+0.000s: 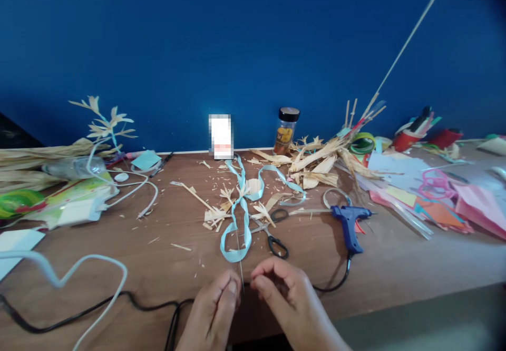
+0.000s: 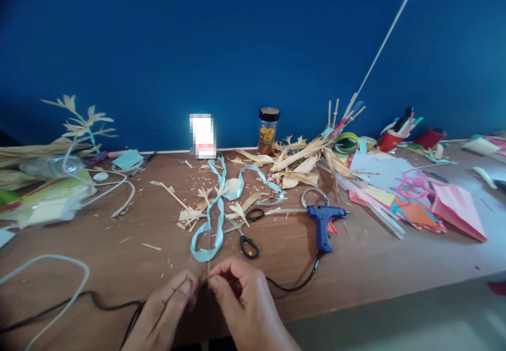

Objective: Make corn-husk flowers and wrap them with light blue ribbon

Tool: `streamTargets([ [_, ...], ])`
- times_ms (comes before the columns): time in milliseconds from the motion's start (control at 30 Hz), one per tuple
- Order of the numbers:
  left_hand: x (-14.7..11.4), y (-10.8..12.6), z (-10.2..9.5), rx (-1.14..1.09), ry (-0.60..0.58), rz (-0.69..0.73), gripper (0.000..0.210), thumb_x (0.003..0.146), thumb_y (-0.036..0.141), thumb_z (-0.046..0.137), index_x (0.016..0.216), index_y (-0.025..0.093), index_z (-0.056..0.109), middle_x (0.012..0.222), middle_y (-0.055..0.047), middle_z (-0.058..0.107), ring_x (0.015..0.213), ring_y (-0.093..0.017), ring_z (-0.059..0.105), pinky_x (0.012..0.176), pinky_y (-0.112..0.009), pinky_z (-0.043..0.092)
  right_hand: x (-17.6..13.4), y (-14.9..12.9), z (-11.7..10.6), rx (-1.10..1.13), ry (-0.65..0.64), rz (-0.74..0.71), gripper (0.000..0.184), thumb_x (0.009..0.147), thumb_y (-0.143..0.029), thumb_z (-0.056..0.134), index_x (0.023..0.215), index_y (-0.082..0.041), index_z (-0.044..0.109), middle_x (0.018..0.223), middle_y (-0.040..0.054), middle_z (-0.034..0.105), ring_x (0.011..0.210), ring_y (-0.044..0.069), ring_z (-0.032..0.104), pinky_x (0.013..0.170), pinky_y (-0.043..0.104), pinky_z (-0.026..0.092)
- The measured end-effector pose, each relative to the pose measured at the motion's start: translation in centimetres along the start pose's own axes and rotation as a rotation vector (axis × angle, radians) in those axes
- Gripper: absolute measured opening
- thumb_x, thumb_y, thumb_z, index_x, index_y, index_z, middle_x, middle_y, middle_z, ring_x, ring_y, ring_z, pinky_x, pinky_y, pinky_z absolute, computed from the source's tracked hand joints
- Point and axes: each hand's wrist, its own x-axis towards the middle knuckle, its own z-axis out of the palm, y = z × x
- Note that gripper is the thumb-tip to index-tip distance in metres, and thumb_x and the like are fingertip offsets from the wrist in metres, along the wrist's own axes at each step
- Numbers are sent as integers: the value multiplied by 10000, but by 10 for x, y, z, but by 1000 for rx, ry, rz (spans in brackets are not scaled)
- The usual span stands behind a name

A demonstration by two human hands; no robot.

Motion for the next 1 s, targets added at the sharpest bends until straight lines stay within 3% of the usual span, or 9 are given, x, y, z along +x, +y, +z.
streamTargets([
  [167,2,-2,2,13,-61,21,278,817,328,416,609,175,520,590,7,503,567,-121,481,535,-187,391,-1,-2,-1,-14,-38,-87,138,793,-206,505,856,-184,626,796,18,643,722,130,579,649,206,432],
  [300,4,-7,-1,118,-57,68,263,806,319,451,617,173,563,584,0,545,554,-123,510,531,-189,402,0,0,-5,-112,-35,-127,124,780,-191,517,794,-183,641,749,14,625,696,126,571,631,202,422],
  [500,0,-11,-4,406,37,291,181,795,246,478,667,188,592,610,-21,560,576,-138,527,541,-207,409,-2,4,-8,-369,-17,-254,175,783,-155,459,770,-200,627,730,15,606,665,129,533,604,210,377],
  [600,-1,-6,-5,444,59,361,149,786,228,493,698,193,609,620,-25,562,590,-142,529,552,-212,412,-2,4,-7,-390,-66,-221,164,761,-128,457,717,-190,602,677,-2,585,623,116,509,561,194,356],
  [700,2,1,-6,344,31,299,166,793,244,487,694,192,610,616,-18,570,583,-133,536,549,-201,422,0,2,-6,-336,-100,-141,152,780,-151,448,688,-181,565,592,-30,528,557,99,466,503,176,331],
  [867,10,1,-10,136,-21,59,217,818,291,448,727,195,620,655,-8,619,628,-137,581,587,-205,456,6,6,-22,-380,153,-141,187,860,-256,377,738,-187,502,631,-25,508,572,104,459,525,186,342],
  [1000,13,-7,-17,116,82,107,215,800,276,473,937,215,626,866,-24,665,784,-155,615,692,-226,477,12,15,-45,-650,327,-200,192,831,-273,426,678,-193,509,591,-11,531,543,125,476,540,230,345],
])
